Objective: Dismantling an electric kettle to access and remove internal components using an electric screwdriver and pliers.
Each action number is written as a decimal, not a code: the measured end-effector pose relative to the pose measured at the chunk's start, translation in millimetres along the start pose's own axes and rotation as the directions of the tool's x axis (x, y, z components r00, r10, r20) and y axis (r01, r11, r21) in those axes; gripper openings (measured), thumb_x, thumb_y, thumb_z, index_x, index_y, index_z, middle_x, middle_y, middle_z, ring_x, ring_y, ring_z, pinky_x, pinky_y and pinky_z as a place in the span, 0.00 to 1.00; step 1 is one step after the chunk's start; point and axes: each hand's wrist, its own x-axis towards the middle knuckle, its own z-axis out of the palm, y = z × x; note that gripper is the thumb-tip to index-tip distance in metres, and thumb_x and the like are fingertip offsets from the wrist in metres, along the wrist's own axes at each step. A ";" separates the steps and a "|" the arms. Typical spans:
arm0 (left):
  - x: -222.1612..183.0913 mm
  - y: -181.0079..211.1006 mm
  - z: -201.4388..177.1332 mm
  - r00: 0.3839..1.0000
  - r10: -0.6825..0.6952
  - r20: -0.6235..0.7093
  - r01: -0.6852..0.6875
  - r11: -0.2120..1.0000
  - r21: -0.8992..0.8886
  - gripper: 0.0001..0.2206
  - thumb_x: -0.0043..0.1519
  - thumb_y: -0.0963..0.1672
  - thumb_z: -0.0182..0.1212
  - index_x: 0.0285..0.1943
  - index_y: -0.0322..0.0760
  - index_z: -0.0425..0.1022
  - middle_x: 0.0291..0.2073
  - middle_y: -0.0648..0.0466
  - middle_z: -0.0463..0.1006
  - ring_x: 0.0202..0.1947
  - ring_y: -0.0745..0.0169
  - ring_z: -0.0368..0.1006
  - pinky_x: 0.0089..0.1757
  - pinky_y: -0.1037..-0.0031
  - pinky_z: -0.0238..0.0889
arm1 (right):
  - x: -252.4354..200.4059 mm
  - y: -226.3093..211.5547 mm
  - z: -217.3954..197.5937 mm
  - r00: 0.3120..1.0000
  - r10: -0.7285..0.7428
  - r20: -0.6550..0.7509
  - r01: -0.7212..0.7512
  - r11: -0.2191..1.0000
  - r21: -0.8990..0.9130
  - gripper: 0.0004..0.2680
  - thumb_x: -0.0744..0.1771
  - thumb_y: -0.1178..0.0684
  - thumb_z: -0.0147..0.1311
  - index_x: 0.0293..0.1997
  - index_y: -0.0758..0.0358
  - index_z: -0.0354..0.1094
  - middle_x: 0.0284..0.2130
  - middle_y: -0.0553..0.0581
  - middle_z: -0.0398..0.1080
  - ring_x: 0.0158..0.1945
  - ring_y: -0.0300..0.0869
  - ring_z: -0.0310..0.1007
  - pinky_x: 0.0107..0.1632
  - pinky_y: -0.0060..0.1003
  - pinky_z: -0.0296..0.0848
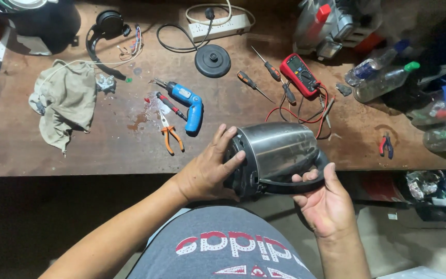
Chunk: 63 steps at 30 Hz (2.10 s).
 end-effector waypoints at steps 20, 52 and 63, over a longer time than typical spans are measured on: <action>-37.7 -52.1 80.6 0.862 -0.506 -0.025 0.503 0.850 0.157 0.71 0.49 0.52 0.95 0.96 0.41 0.37 0.82 0.22 0.61 0.79 0.20 0.70 0.72 0.49 0.72 | 54.0 34.1 154.3 0.951 -0.182 -0.251 0.071 0.916 -0.395 0.13 0.78 0.42 0.60 0.56 0.58 0.62 0.41 0.66 0.80 0.49 0.78 0.87 0.50 0.81 0.84; -69.2 -91.1 80.9 0.759 -0.620 0.200 0.599 0.785 0.161 0.54 0.63 0.46 0.77 0.95 0.24 0.42 0.88 0.24 0.56 0.43 0.21 0.90 0.38 0.44 0.87 | 124.3 162.9 35.9 0.788 -0.521 0.329 0.515 0.263 -0.816 0.07 0.62 0.59 0.78 0.33 0.59 0.79 0.25 0.59 0.87 0.33 0.47 0.91 0.43 0.41 0.87; -14.6 -126.0 0.8 0.666 -0.744 0.059 0.745 0.659 -0.101 0.35 0.75 0.51 0.66 0.92 0.41 0.66 0.78 0.32 0.78 0.71 0.22 0.77 0.66 0.37 0.72 | 126.2 174.0 29.8 0.874 -0.437 0.211 0.414 0.442 -0.796 0.07 0.60 0.60 0.76 0.32 0.68 0.80 0.28 0.66 0.88 0.41 0.50 0.94 0.47 0.47 0.88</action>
